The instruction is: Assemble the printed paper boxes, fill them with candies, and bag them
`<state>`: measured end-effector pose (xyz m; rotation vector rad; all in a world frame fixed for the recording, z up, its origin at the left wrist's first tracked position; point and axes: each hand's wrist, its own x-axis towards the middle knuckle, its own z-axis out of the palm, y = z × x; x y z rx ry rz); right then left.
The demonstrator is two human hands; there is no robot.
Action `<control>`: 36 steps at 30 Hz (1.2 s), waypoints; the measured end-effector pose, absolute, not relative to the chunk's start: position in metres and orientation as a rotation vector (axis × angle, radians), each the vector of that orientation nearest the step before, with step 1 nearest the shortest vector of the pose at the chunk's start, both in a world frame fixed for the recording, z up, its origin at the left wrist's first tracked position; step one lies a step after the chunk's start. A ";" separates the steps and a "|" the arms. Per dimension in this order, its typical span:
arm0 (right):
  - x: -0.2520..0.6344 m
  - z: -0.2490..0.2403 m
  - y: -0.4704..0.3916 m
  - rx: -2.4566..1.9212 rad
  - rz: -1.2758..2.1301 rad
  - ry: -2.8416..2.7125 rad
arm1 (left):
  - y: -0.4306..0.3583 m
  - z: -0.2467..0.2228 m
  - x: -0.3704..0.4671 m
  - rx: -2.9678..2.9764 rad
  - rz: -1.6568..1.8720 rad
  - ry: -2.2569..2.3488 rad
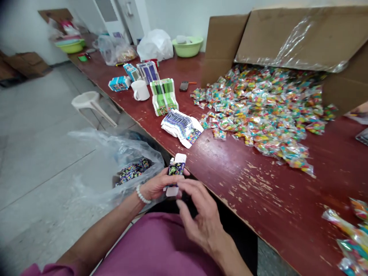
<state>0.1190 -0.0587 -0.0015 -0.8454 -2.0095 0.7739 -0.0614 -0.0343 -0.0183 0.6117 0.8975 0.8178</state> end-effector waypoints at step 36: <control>0.144 0.015 -0.018 -0.974 1.397 -1.971 | -0.027 0.016 -0.048 1.114 0.320 0.959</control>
